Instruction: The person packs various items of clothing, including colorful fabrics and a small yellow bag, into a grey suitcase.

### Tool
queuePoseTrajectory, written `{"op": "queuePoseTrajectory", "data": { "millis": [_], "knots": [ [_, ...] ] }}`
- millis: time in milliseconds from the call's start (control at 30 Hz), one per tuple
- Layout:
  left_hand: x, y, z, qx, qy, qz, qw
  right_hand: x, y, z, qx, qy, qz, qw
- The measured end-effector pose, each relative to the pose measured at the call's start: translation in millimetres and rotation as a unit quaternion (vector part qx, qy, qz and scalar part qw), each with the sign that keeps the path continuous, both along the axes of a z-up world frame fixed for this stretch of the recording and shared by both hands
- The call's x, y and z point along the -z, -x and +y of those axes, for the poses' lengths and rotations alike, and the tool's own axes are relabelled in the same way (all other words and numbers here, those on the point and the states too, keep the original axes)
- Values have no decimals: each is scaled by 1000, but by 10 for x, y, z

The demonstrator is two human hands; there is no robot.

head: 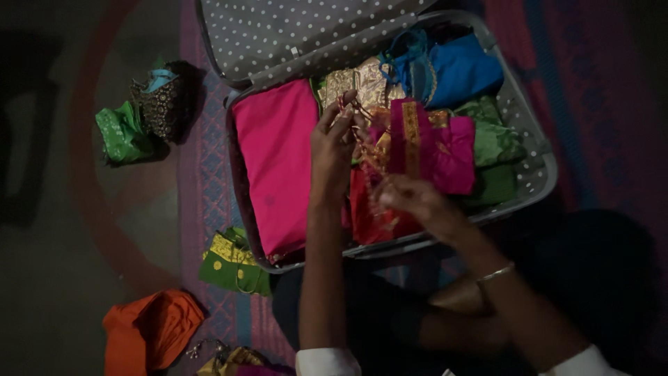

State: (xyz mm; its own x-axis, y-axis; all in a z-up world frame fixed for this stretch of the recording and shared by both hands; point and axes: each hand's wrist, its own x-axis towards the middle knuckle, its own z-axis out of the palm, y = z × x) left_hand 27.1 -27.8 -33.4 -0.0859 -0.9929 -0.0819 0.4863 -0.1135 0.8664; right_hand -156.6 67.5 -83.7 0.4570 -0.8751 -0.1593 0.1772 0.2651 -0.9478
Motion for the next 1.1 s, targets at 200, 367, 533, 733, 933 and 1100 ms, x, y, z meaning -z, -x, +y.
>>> {"op": "queuePoseTrajectory", "data": {
  "millis": [200, 367, 533, 733, 933, 1100],
  "knots": [
    [44, 18, -3, 17, -5, 40, 999, -72, 332, -152, 78, 48, 3, 996],
    [244, 88, -45, -33, -37, -66, 997, -89, 482, -66, 49, -60, 34, 996],
    [435, -24, -177, -30, -1, -280, 959, -259, 1046, -297, 65, 120, 422, 896],
    [489, 246, 42, 260, 65, -490, 830, -489, 1165, -811, 274, 289, 430, 810],
    [878, 445, 68, 237, 153, -571, 771, -105, 551, -941, 234, 249, 317, 885],
    [1078, 263, -65, 249, 162, -590, 751, 182, 350, -573, 107, 444, 522, 721]
  ]
}}
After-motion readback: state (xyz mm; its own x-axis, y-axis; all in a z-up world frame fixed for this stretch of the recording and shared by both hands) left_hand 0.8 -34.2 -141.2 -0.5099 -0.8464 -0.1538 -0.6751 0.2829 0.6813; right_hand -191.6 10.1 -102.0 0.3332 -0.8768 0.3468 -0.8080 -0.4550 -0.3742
